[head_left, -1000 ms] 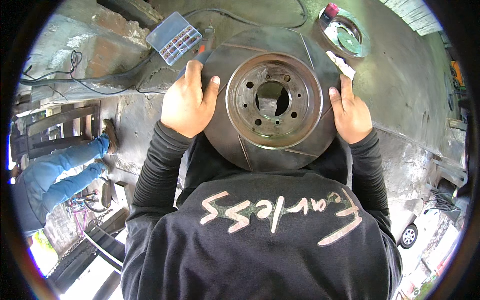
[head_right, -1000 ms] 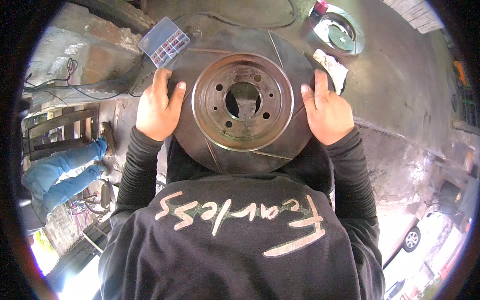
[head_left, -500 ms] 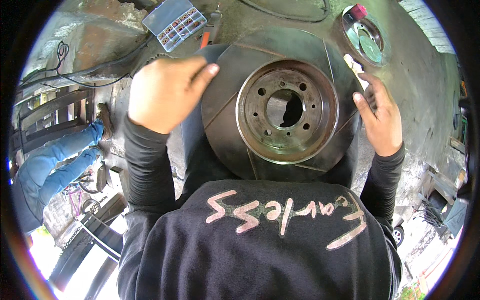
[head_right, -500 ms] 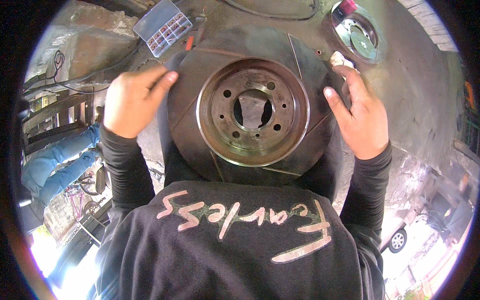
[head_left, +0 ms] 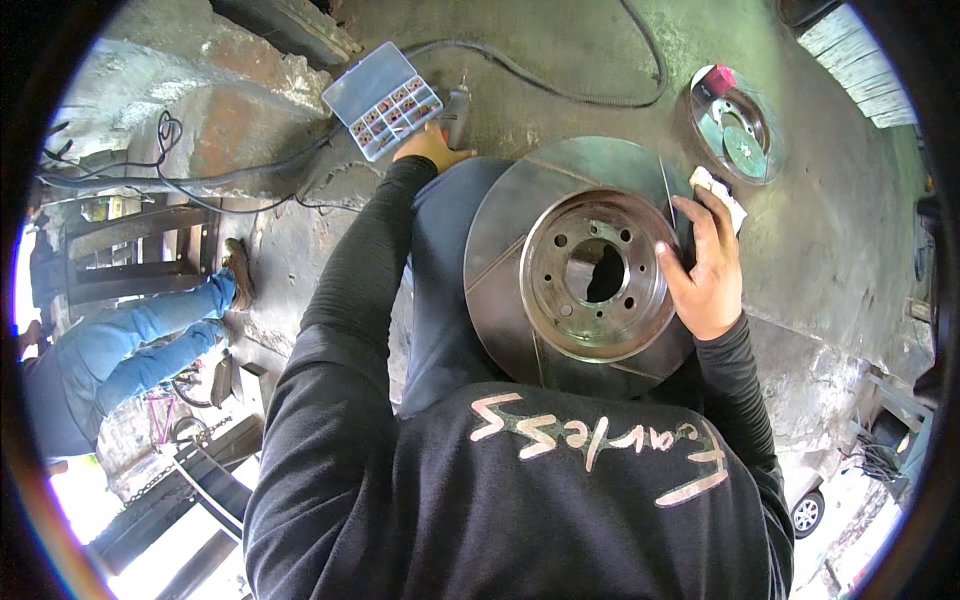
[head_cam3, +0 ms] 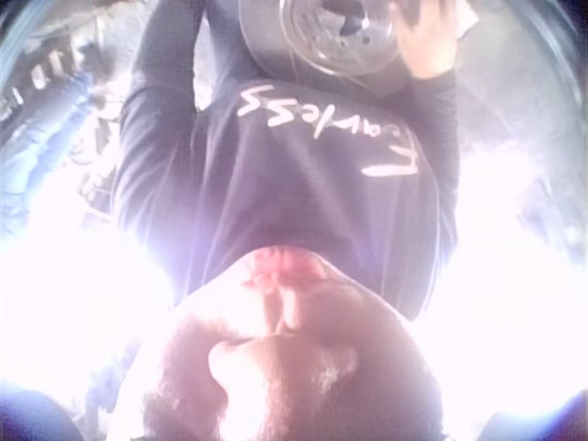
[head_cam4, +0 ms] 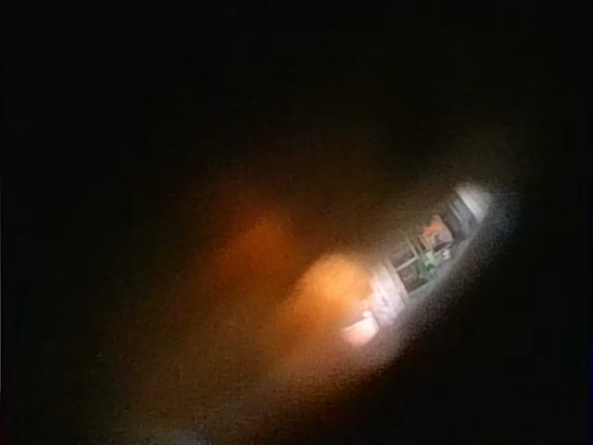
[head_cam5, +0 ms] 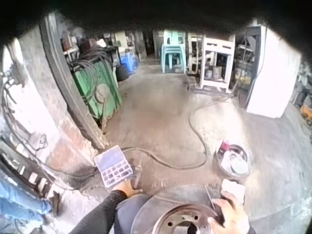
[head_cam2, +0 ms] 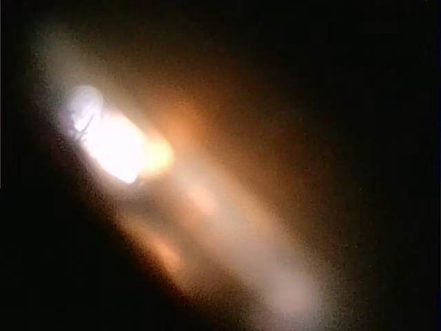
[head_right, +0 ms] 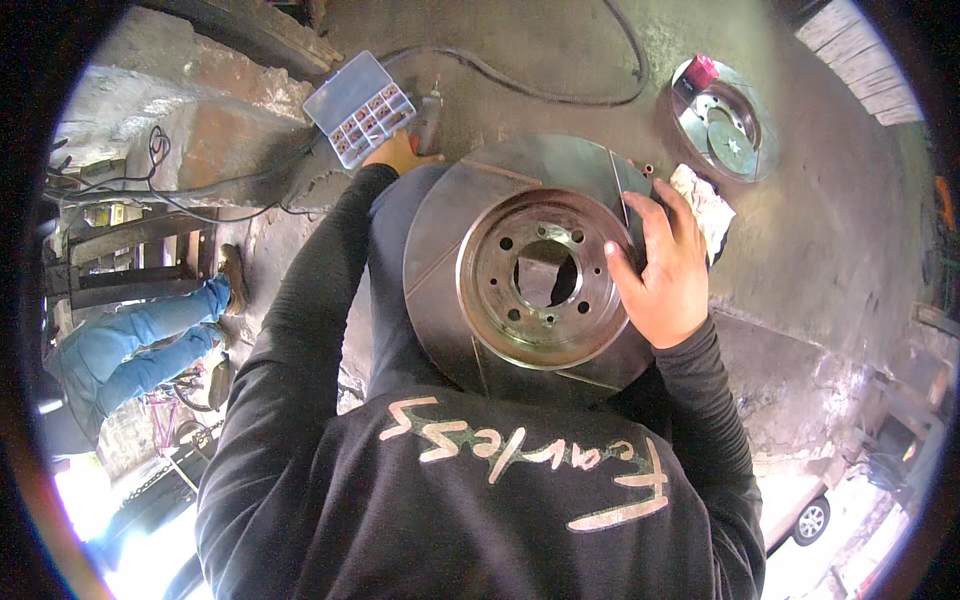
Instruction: The person sits on the floor and cleans a brake disc by hand with a cloth, then uses a rotary tool to grind the surface and center hub. The person wipes the disc again and continues grinding different areas of the disc.
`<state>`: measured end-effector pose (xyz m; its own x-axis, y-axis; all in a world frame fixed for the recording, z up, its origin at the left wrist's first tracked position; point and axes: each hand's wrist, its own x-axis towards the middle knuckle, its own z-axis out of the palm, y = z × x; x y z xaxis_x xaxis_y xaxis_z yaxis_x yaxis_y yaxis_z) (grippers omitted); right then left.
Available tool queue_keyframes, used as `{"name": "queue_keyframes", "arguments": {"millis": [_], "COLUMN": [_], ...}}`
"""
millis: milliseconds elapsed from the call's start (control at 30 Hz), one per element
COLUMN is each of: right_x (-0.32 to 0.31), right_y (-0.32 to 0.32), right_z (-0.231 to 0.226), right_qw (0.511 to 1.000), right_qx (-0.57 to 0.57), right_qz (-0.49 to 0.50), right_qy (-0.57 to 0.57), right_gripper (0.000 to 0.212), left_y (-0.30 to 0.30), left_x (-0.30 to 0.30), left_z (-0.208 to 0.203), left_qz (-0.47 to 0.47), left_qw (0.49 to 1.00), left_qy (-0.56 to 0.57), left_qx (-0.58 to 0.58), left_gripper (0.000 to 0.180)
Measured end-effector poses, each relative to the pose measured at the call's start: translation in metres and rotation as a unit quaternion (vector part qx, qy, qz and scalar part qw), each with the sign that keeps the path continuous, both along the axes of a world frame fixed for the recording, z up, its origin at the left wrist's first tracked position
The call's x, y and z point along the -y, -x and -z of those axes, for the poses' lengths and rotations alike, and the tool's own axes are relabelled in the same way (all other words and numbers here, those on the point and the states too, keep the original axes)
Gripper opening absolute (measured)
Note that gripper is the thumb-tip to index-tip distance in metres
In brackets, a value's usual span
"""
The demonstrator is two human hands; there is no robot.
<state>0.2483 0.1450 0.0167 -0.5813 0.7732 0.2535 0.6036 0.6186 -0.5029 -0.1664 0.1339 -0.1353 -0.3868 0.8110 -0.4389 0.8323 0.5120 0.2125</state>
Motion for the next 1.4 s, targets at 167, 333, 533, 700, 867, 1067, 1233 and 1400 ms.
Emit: {"name": "queue_keyframes", "arguments": {"millis": [167,333,533,700,867,1067,1233,1400], "right_x": [-0.003,-0.006,-0.008,-0.006,0.016,0.049,0.050,0.013], "right_y": [0.000,0.001,0.000,-0.005,0.062,0.110,0.040,-0.077], "right_z": [0.000,0.004,0.004,-0.008,-0.057,-0.083,-0.089,-0.099], "right_qw": [1.000,1.000,0.995,0.959,0.788,0.692,0.689,0.728], "right_qx": [-0.006,-0.006,-0.095,-0.273,-0.477,-0.564,-0.549,-0.483], "right_qz": [0.013,0.012,0.012,0.023,-0.106,-0.062,0.027,-0.026], "right_qy": [0.009,-0.010,-0.008,0.069,0.375,0.447,0.473,0.486], "right_gripper": [0.050,0.048,0.040,0.031,0.050,0.051,0.049,0.070], "left_y": [0.003,0.017,0.026,0.004,-0.060,-0.180,-0.179,-0.130], "left_x": [-0.007,-0.008,0.026,0.073,0.131,0.127,0.135,0.134], "left_z": [0.024,0.031,-0.062,-0.189,-0.281,-0.270,-0.265,-0.236], "left_qz": [-0.052,-0.004,0.107,0.107,0.145,0.196,0.287,0.021], "left_qw": [0.997,0.999,0.989,0.982,0.930,0.909,0.827,0.829], "left_qy": [0.054,0.037,-0.020,-0.146,-0.337,-0.366,-0.343,-0.439], "left_qx": [-0.019,-0.017,-0.098,-0.044,0.039,0.032,0.341,0.345], "left_gripper": [0.103,0.084,0.082,0.060,0.067,0.075,0.063,0.032]}}
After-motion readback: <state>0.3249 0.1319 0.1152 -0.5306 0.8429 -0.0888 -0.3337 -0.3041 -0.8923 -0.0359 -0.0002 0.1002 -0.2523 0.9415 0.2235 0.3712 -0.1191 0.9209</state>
